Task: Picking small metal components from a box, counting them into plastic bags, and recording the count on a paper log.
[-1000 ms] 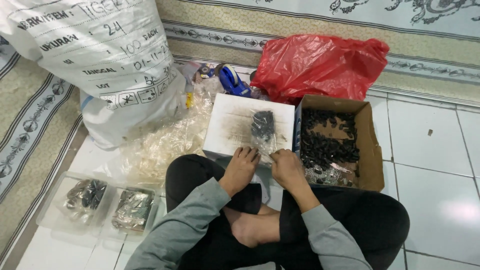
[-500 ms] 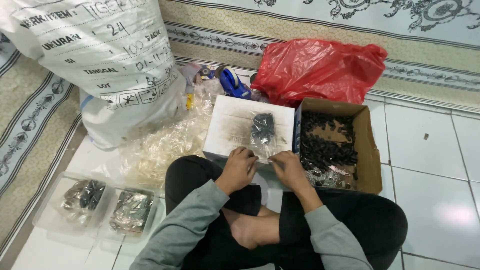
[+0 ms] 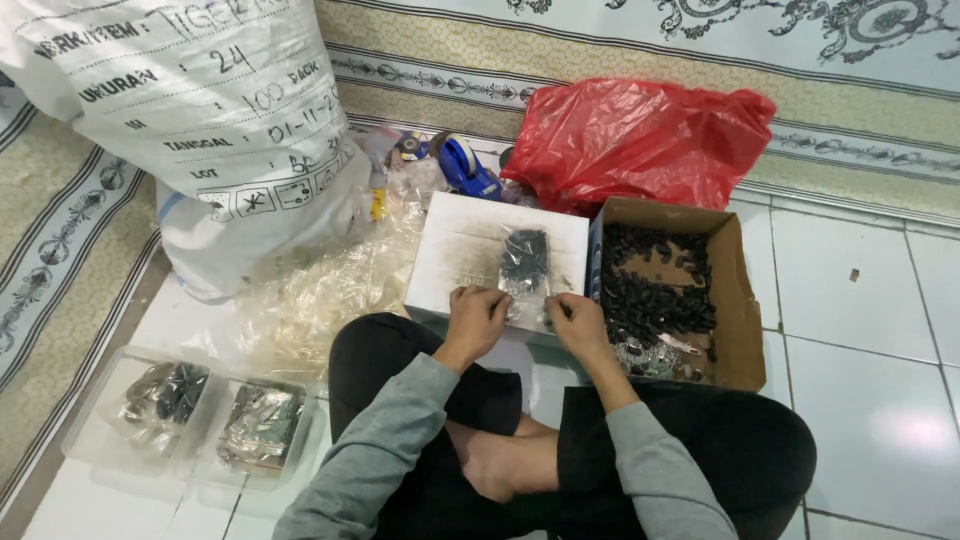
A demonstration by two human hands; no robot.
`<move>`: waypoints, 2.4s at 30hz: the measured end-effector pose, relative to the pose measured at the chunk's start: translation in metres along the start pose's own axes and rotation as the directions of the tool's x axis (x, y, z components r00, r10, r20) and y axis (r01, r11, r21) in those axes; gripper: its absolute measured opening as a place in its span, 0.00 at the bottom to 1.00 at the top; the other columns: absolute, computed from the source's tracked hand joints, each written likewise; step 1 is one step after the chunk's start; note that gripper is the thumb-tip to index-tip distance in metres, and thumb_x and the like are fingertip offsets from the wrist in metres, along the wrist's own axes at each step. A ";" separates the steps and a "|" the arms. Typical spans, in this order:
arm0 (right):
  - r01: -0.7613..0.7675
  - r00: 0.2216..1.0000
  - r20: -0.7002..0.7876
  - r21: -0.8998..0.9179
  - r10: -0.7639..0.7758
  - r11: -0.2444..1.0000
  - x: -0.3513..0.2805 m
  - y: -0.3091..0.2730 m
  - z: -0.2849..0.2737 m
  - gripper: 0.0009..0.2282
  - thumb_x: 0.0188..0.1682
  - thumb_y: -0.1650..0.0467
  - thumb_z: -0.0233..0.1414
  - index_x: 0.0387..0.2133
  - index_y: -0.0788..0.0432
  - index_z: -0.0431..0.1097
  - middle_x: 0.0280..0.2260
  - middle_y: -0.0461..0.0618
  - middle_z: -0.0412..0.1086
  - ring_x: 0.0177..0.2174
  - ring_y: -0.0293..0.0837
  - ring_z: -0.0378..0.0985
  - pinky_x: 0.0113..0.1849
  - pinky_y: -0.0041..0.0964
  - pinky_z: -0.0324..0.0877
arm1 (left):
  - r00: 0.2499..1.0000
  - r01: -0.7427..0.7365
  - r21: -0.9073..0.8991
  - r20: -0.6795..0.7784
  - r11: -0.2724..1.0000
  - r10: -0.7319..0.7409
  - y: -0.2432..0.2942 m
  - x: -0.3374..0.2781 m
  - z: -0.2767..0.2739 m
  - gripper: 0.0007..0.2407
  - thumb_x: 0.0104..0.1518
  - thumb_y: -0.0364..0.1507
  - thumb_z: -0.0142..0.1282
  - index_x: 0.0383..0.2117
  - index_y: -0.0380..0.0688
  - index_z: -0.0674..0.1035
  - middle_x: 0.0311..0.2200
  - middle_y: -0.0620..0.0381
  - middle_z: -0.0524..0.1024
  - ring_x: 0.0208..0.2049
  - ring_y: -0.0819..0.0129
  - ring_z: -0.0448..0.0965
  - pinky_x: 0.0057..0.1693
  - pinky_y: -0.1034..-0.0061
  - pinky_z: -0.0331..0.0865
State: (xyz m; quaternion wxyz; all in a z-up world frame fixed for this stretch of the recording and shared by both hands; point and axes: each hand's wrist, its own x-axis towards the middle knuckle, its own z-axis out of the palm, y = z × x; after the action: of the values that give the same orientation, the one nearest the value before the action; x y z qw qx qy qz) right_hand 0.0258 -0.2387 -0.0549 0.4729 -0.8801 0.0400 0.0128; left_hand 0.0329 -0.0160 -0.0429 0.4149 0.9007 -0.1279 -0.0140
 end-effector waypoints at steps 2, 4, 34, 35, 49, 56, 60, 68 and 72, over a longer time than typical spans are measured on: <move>0.042 0.999 -0.004 -0.129 -0.043 0.991 -0.002 -0.013 0.001 0.10 0.53 0.63 0.54 0.34 0.54 0.81 0.19 0.49 0.75 0.25 0.45 0.78 0.32 0.38 0.70 | 1.000 0.002 0.045 0.001 0.999 -0.002 0.001 0.002 0.002 0.10 0.66 0.33 0.49 0.40 0.48 0.84 0.30 0.57 0.83 0.44 0.61 0.77 0.65 0.53 0.52; 0.079 0.997 0.002 -0.256 -0.082 0.963 -0.010 -0.027 -0.001 0.10 0.53 0.64 0.54 0.35 0.55 0.80 0.19 0.49 0.74 0.26 0.49 0.80 0.33 0.39 0.71 | 1.000 0.009 0.089 0.006 0.996 -0.010 0.006 0.001 0.003 0.10 0.65 0.32 0.50 0.39 0.47 0.85 0.30 0.55 0.83 0.44 0.60 0.78 0.65 0.53 0.51; 0.113 0.962 -0.202 -0.315 -0.183 0.942 0.027 -0.020 0.015 0.09 0.55 0.67 0.53 0.32 0.60 0.77 0.21 0.54 0.74 0.27 0.54 0.78 0.30 0.42 0.68 | 0.994 0.056 0.088 -0.099 0.995 -0.047 0.009 0.040 0.015 0.09 0.62 0.33 0.52 0.34 0.44 0.84 0.31 0.49 0.83 0.42 0.52 0.79 0.57 0.58 0.61; 0.107 0.954 -0.219 -0.386 -0.204 0.916 0.027 -0.020 0.017 0.09 0.55 0.66 0.53 0.32 0.59 0.76 0.20 0.51 0.73 0.28 0.53 0.77 0.33 0.41 0.67 | 0.990 0.044 0.130 -0.137 0.991 -0.026 0.007 0.041 0.018 0.08 0.61 0.33 0.53 0.30 0.46 0.83 0.27 0.52 0.81 0.39 0.54 0.79 0.57 0.59 0.60; 0.085 0.927 -0.286 -0.469 -0.242 0.879 0.025 -0.021 0.022 0.08 0.54 0.63 0.53 0.30 0.53 0.74 0.18 0.49 0.71 0.30 0.53 0.77 0.35 0.44 0.66 | 0.959 -0.261 0.438 0.013 0.860 0.284 0.035 0.056 0.007 0.23 0.67 0.35 0.38 0.69 0.46 0.62 0.71 0.38 0.53 0.72 0.43 0.49 0.71 0.45 0.40; 0.057 0.934 -0.289 -0.458 -0.209 0.887 0.027 -0.022 0.024 0.09 0.54 0.61 0.54 0.31 0.51 0.74 0.18 0.46 0.70 0.30 0.51 0.77 0.37 0.43 0.65 | 0.977 -0.212 0.437 0.061 0.874 0.206 0.027 0.057 0.012 0.24 0.69 0.37 0.35 0.72 0.48 0.56 0.73 0.40 0.46 0.74 0.45 0.42 0.72 0.45 0.34; 0.035 0.940 -0.287 -0.455 -0.184 0.890 0.027 -0.021 0.025 0.10 0.54 0.59 0.53 0.32 0.50 0.74 0.19 0.46 0.71 0.31 0.51 0.78 0.38 0.44 0.66 | 0.977 -0.209 0.476 0.067 0.854 0.202 0.022 0.059 0.017 0.25 0.68 0.39 0.35 0.72 0.49 0.55 0.73 0.42 0.46 0.74 0.46 0.42 0.73 0.44 0.33; 0.034 0.948 -0.269 -0.447 -0.171 0.894 0.029 -0.028 0.021 0.10 0.53 0.59 0.54 0.32 0.51 0.74 0.19 0.47 0.72 0.31 0.52 0.79 0.38 0.45 0.67 | 0.976 -0.210 0.474 0.052 0.855 0.210 0.016 0.062 0.020 0.25 0.68 0.39 0.36 0.71 0.49 0.56 0.73 0.41 0.47 0.74 0.46 0.43 0.72 0.44 0.34; 0.012 0.953 -0.266 -0.449 -0.146 0.893 0.029 -0.027 0.022 0.10 0.52 0.59 0.54 0.33 0.52 0.74 0.19 0.48 0.72 0.32 0.52 0.79 0.38 0.45 0.67 | 0.978 -0.203 0.465 0.056 0.862 0.200 0.017 0.061 0.020 0.25 0.68 0.39 0.35 0.72 0.49 0.55 0.73 0.41 0.46 0.74 0.45 0.43 0.72 0.43 0.34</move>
State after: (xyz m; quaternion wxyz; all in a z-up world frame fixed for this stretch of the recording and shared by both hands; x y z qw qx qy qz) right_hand 0.0573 -0.2073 -0.0459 0.2493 -0.9574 0.0693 -0.1280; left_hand 0.0857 -0.0563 -0.0386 0.1839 0.9558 -0.2219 0.0580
